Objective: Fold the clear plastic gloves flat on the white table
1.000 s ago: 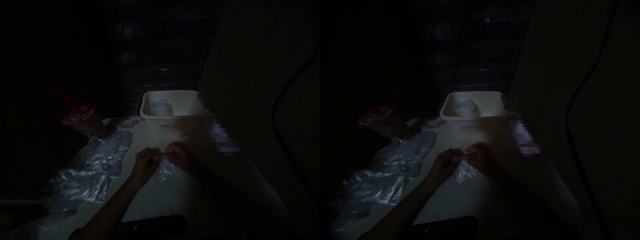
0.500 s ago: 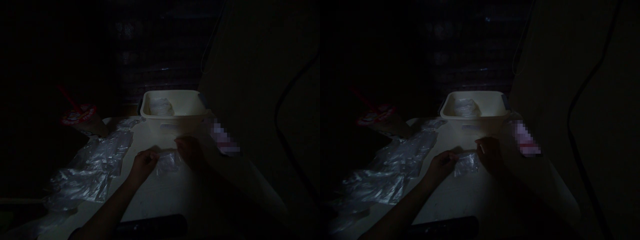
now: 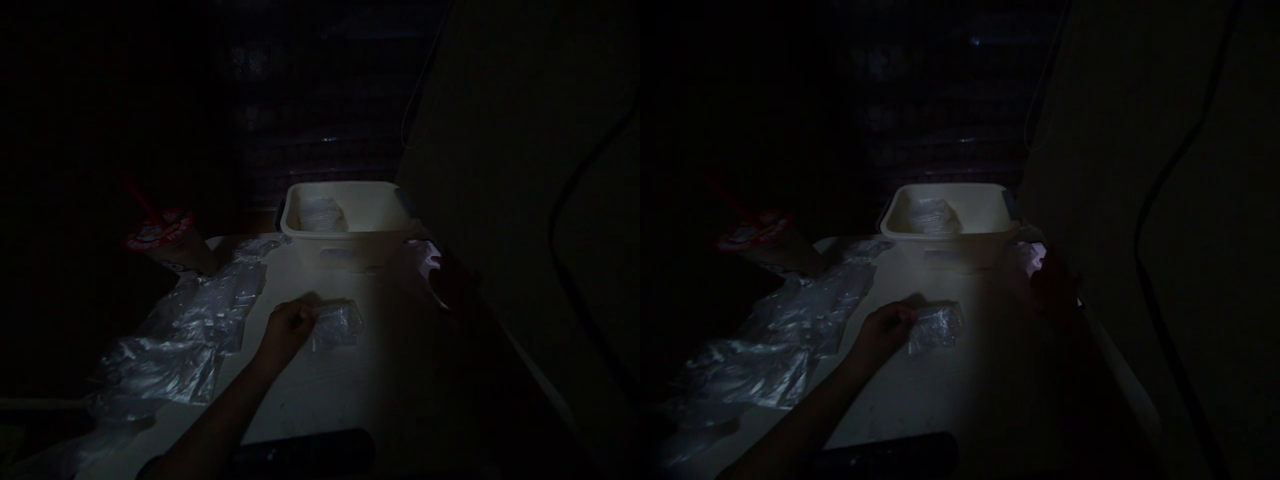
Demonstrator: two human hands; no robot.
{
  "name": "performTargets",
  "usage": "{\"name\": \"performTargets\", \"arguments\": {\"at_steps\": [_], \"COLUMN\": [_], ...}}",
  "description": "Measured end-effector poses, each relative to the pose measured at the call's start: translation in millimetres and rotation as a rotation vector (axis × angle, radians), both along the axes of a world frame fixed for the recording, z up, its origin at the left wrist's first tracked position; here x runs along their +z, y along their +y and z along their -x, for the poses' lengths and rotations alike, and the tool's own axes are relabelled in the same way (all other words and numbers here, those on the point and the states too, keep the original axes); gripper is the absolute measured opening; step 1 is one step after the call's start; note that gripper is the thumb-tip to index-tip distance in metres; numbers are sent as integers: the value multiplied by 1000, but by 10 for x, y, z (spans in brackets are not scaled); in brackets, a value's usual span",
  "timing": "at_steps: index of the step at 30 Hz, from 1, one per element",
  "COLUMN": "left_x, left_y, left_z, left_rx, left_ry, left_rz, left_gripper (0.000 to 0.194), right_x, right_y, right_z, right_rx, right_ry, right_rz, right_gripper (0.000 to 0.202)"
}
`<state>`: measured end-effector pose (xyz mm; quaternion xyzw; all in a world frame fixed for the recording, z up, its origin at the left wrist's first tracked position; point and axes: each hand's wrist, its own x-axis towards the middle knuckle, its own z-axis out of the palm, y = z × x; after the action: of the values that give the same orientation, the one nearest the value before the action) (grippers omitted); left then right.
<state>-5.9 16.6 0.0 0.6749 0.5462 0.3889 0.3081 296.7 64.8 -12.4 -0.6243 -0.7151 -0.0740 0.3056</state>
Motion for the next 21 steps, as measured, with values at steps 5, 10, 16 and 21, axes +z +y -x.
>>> {"name": "performTargets", "arguments": {"at_steps": [5, 10, 16, 21], "left_x": [-14, -15, 3, -18], "left_y": [8, 6, 9, 11], "left_z": [2, -2, -11, -14], "left_rx": [-10, -10, -44, -66], "left_ry": [13, 21, -6, -75], "left_rz": [-1, -19, -33, -17], "left_gripper": [18, 18, 14, 13], "right_x": [138, 413, 403, 245], "right_y": [20, -44, -307, -371], "right_z": [71, 314, 983, 1264], "right_rx": [-322, -139, 376, 643], "right_ry": [155, 190, 112, 81], "right_rz": [60, -247, -108, 109], "right_gripper": [46, 21, 24, 25]}}
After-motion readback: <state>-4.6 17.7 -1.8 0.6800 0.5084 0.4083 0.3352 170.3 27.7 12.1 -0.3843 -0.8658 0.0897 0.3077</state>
